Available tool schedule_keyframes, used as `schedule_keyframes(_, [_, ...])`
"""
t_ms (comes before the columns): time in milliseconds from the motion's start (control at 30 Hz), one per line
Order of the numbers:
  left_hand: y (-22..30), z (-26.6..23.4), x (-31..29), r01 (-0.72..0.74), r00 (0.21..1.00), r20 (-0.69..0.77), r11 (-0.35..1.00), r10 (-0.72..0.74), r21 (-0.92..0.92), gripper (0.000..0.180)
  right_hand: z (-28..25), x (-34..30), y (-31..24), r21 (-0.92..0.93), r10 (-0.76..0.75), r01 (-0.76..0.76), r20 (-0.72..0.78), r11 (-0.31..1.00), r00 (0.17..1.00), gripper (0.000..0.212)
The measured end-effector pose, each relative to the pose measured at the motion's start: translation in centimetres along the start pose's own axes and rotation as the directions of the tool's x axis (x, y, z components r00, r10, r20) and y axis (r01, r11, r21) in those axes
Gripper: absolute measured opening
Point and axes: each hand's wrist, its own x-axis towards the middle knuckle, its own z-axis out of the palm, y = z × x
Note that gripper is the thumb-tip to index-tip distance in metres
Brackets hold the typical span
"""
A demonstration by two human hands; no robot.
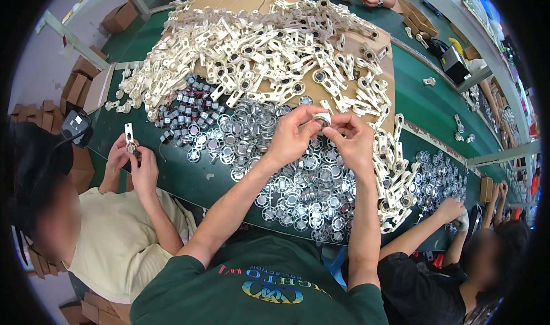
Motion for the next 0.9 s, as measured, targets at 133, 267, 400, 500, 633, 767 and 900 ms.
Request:
schedule_keyframes(133, [0.0,0.2,0.2,0.089,0.996,-0.018,0.996,-0.089,0.002,0.033,0.2,-0.2,-0.1,-0.032,-0.069,0.068,-0.029,0.997,0.997,0.025])
schedule_keyframes(267, [-0.3,-0.6,1.0,-0.013,1.0,-0.001,0.987,0.013,0.162,0.043,-2.7,1.1,1.0,-0.047,-0.006,0.0,-0.13,0.999,0.991,0.023])
schedule_keyframes(400, [0.8,-2.5,2.5,-0.059,0.968,-0.168,0.823,0.185,0.566,0.036,-5.1,3.1,0.3,0.404,-0.028,0.269,-0.511,0.874,0.859,0.042])
schedule_keyframes(500, [0.2,-2.8,4.4,-0.067,0.982,-0.022,0.449,0.189,0.891,0.028,-3.0,2.2,-0.3,0.174,-0.106,0.159,-0.282,0.972,0.954,0.035])
schedule_keyframes(633, [-2.1,-2.4,5.6,-0.076,0.986,0.064,0.077,0.156,0.994,0.023,-0.4,1.5,0.6,-0.53,-0.179,0.108,-0.083,0.841,0.98,0.026])
schedule_keyframes(767, [-2.1,-2.4,5.2,-0.119,0.975,0.093,0.118,0.204,0.986,0.026,0.2,1.3,1.0,-0.71,-0.2,0.107,-0.049,0.696,0.979,0.028])
schedule_keyframes(900, [-1.8,-0.6,4.8,-0.412,0.871,0.323,0.194,0.369,0.89,0.039,-0.5,1.4,1.1,-0.726,-0.299,0.105,-0.142,0.679,0.944,0.018])
